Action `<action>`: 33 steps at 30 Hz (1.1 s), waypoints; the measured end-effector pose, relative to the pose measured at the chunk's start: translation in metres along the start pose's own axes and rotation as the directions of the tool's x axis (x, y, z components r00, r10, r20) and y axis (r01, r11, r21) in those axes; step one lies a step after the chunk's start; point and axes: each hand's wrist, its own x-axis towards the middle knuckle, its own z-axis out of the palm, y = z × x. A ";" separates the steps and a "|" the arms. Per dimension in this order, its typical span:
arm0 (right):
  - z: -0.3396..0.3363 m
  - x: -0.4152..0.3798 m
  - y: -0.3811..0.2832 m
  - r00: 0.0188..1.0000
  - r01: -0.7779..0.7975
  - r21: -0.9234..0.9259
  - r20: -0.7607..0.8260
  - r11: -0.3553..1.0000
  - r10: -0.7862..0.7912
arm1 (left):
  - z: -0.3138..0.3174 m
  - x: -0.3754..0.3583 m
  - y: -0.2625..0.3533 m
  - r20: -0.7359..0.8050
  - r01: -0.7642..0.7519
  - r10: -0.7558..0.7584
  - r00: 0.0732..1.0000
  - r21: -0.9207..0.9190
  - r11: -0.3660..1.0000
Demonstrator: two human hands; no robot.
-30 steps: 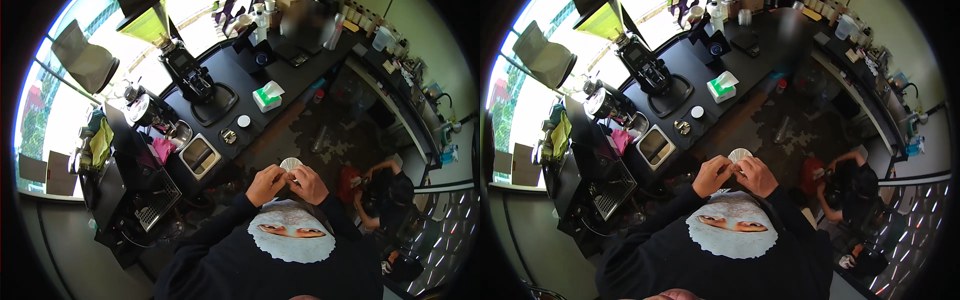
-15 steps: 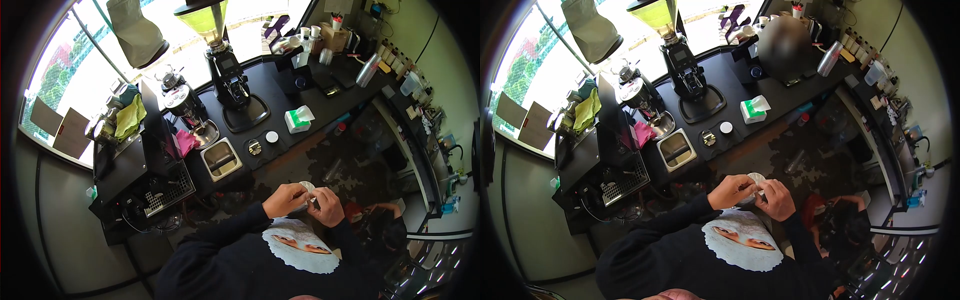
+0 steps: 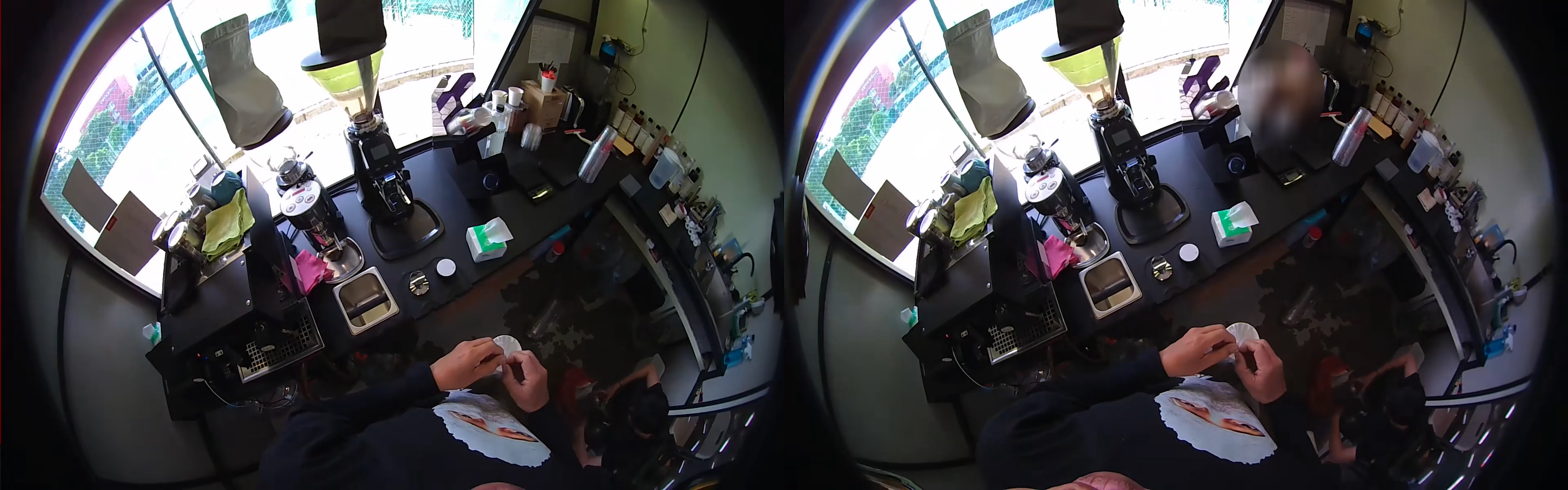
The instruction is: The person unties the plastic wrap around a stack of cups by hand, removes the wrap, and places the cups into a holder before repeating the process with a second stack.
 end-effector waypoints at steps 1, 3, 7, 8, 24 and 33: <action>0.005 -0.002 0.000 0.995 0.023 -0.057 -0.094 0.998 -0.028 | 0.004 -0.001 0.000 -0.052 0.057 -0.057 0.997 -0.008 0.998; 0.010 -0.007 0.006 0.992 0.030 -0.089 -0.123 0.996 -0.041 | 0.011 -0.002 -0.001 -0.062 0.090 -0.091 0.994 -0.020 0.996; 0.021 -0.016 -0.001 0.989 -0.037 -0.072 -0.145 0.997 0.026 | 0.022 -0.011 -0.002 -0.075 0.346 -0.357 0.931 -0.129 0.929; 0.024 -0.020 0.000 0.985 -0.070 -0.076 -0.160 0.995 0.057 | 0.024 -0.014 -0.003 -0.042 0.355 -0.363 0.931 -0.141 0.924; 0.026 -0.011 0.038 0.999 0.046 -0.272 0.030 0.961 -0.039 | 0.028 -0.015 -0.015 -0.209 0.211 -0.188 0.960 0.095 0.973; 0.006 0.016 0.027 0.982 0.173 -0.064 -0.064 0.983 -0.177 | -0.012 0.019 0.004 0.142 -0.078 0.034 0.989 0.323 0.943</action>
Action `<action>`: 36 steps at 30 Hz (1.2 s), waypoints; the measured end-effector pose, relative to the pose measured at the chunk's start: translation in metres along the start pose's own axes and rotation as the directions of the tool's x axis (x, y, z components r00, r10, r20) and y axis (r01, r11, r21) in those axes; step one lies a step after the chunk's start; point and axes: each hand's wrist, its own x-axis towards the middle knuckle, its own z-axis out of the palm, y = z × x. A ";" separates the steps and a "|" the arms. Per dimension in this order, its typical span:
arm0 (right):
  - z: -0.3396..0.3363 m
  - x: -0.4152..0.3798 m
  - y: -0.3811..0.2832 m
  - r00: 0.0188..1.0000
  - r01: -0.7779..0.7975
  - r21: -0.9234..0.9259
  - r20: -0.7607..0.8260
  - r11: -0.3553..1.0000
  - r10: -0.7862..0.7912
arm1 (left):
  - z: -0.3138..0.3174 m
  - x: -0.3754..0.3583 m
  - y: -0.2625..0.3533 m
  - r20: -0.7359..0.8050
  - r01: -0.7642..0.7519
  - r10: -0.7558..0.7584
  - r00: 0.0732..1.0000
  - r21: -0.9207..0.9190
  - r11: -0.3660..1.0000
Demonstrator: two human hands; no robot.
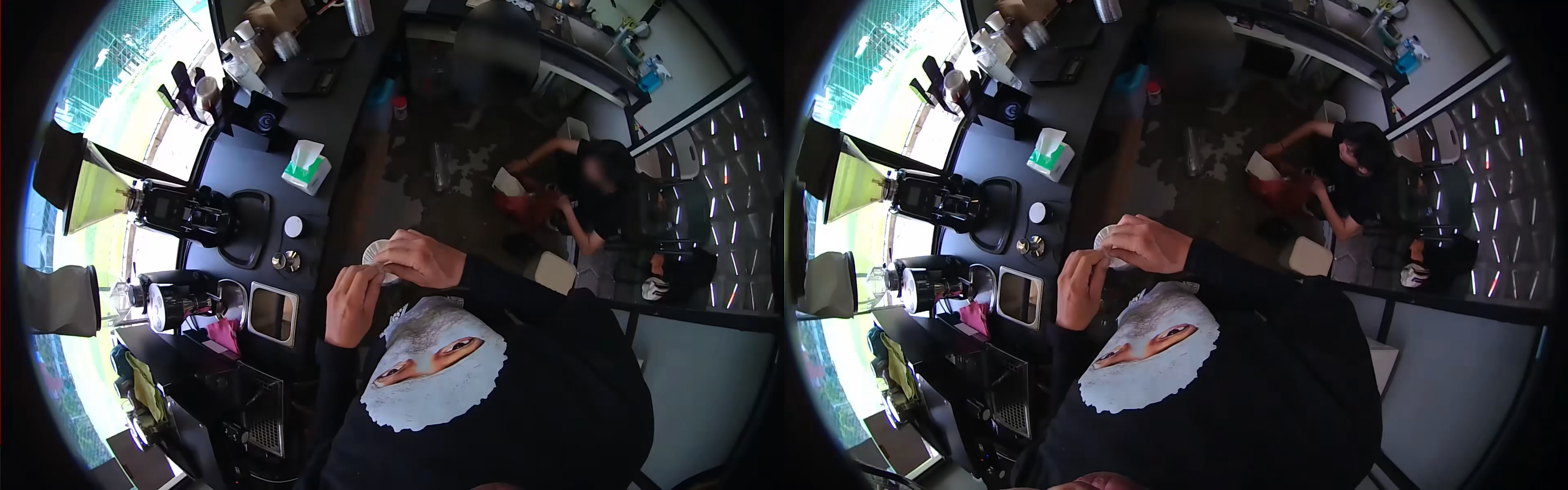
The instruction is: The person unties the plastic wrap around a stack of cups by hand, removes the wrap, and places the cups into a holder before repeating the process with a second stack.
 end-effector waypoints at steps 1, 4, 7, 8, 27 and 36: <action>-0.003 -0.001 -0.001 1.000 -0.013 0.009 -0.005 1.000 0.013 | 0.001 0.002 0.001 0.015 0.007 -0.007 1.000 -0.003 1.000; -0.009 0.009 -0.015 0.983 -0.176 0.123 -0.035 0.977 0.182 | 0.000 0.007 0.000 -0.076 0.094 -0.104 0.992 -0.117 0.989; -0.007 0.018 -0.031 0.879 -0.403 0.246 -0.164 0.882 0.448 | 0.005 0.019 0.010 -0.239 0.240 -0.287 0.928 -0.207 0.948; -0.006 0.021 -0.033 0.856 -0.420 0.249 -0.212 0.873 0.472 | 0.007 0.019 0.011 -0.252 0.248 -0.293 0.922 -0.196 0.949; -0.010 0.035 -0.065 0.837 -0.415 0.228 -0.285 0.881 0.468 | 0.027 0.010 0.021 -0.256 0.256 -0.566 0.784 -0.697 0.670; -0.020 0.035 -0.058 0.885 -0.359 0.308 -0.186 0.881 0.426 | 0.022 0.007 0.016 -0.222 0.218 -0.392 0.893 -0.550 0.806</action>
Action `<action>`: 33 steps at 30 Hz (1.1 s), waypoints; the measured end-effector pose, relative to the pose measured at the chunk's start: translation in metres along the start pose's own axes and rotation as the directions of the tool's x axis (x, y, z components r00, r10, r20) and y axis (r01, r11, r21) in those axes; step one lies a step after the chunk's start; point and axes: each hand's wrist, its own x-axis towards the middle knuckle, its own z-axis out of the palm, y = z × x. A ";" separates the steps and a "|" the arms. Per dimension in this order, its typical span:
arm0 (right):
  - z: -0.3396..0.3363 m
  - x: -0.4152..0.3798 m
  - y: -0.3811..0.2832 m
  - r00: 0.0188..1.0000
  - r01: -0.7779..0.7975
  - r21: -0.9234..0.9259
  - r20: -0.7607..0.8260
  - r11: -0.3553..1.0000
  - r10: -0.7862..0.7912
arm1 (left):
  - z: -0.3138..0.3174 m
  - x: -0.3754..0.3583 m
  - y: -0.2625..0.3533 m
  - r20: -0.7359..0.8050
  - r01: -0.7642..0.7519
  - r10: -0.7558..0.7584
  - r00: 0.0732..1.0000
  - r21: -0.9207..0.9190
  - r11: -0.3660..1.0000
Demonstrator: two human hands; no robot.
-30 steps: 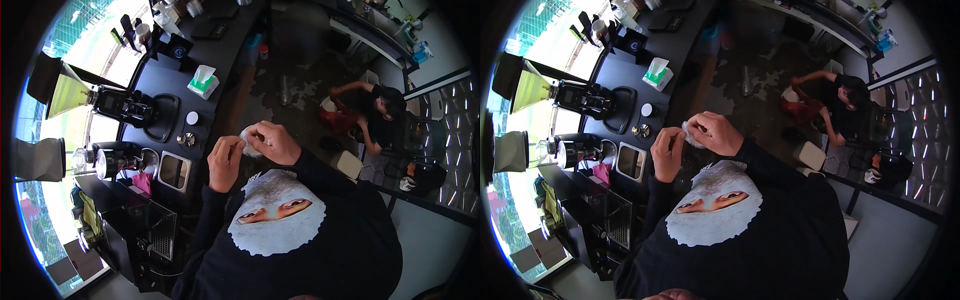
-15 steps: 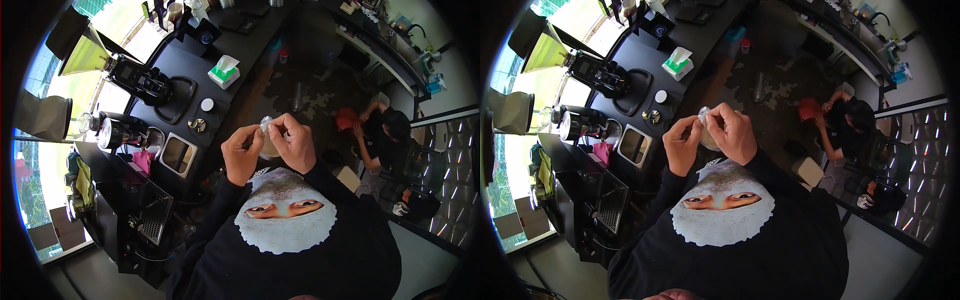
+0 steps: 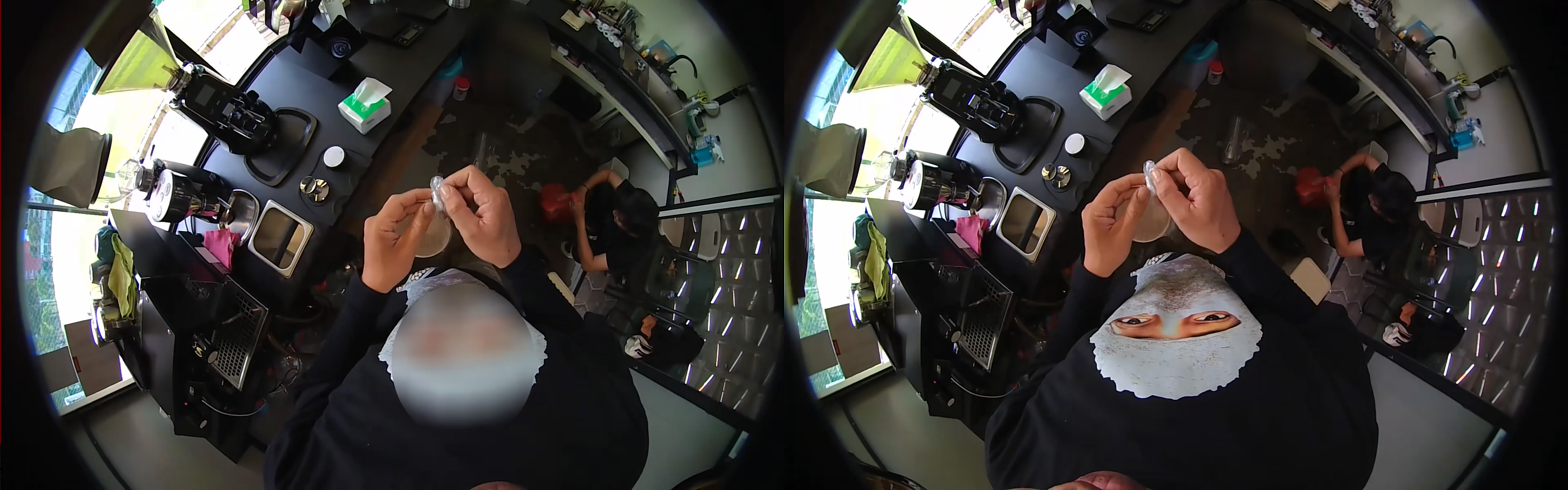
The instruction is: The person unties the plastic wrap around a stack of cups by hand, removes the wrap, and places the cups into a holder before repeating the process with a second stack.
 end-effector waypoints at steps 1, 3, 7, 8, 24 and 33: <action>-0.001 0.003 0.002 1.000 -0.004 -0.002 0.000 1.000 0.004 | 0.000 0.002 0.002 0.006 0.077 -0.077 0.997 -0.164 0.984; -0.004 0.013 0.007 0.984 -0.160 0.204 -0.043 0.966 0.172 | -0.003 0.004 0.009 0.027 0.152 -0.152 0.988 -0.323 0.934; -0.014 0.012 0.010 0.990 0.050 0.226 -0.139 0.973 -0.019 | -0.007 0.009 0.016 -0.043 0.180 -0.208 0.977 -0.350 0.919; -0.013 0.005 0.007 0.997 0.033 0.218 -0.076 0.975 -0.017 | -0.007 0.008 0.016 -0.050 0.188 -0.221 0.974 -0.366 0.911; 0.011 0.005 0.030 0.948 -0.318 0.598 0.178 0.736 0.265 | -0.006 0.014 0.062 0.023 0.089 -0.092 0.995 0.116 0.989; 0.016 0.003 0.039 0.933 -0.360 0.646 0.272 0.673 0.237 | -0.016 0.025 0.051 0.055 0.103 -0.114 0.992 0.176 0.979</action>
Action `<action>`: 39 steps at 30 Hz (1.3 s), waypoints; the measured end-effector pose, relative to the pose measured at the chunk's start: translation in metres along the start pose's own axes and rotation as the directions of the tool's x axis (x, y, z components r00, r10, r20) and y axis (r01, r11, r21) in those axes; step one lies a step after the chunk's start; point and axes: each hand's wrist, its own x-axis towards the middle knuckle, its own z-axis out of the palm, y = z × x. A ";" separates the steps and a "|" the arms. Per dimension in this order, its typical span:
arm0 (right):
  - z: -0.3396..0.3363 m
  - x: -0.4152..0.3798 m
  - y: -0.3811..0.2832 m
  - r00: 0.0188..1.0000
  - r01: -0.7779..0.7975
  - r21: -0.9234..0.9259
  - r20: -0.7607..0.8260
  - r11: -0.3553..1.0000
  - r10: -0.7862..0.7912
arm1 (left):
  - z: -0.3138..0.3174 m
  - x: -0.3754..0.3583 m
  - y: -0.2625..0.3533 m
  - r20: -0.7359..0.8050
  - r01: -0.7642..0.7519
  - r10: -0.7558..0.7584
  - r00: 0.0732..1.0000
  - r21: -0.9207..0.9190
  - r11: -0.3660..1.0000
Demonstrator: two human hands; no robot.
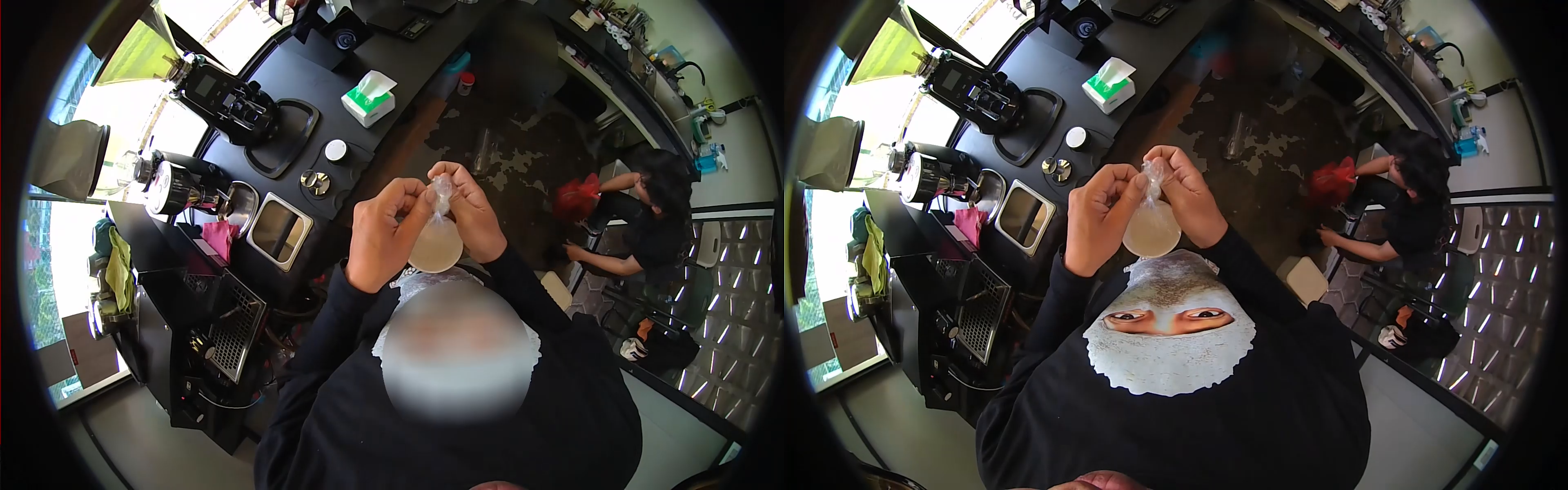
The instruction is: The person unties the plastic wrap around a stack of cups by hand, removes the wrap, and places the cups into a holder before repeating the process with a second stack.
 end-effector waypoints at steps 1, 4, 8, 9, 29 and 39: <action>0.002 -0.002 -0.001 1.000 -0.002 0.005 -0.003 1.000 0.002 | 0.001 -0.001 -0.002 -0.040 0.048 -0.049 0.998 -0.032 0.998; 0.007 -0.014 -0.005 0.999 0.036 0.075 -0.024 0.997 -0.034 | 0.004 0.004 -0.014 -0.100 0.062 -0.065 0.993 -0.028 0.998; -0.002 -0.031 0.007 0.998 0.009 -0.670 0.047 0.742 0.031 | 0.023 0.006 -0.033 -0.105 0.026 -0.030 0.994 -0.040 0.999; -0.007 -0.031 0.009 0.997 0.025 -0.701 0.071 0.713 0.035 | 0.026 0.008 -0.040 -0.136 0.042 -0.051 0.989 -0.066 0.997; -0.061 0.122 -0.078 0.676 -0.026 0.258 0.717 0.966 -0.173 | -0.025 0.136 0.047 0.004 -0.545 0.563 0.826 -0.250 0.801; 0.004 0.126 -0.053 0.279 -0.726 0.429 0.898 0.538 -0.340 | -0.083 0.125 0.090 0.289 -0.708 0.658 0.696 0.125 0.695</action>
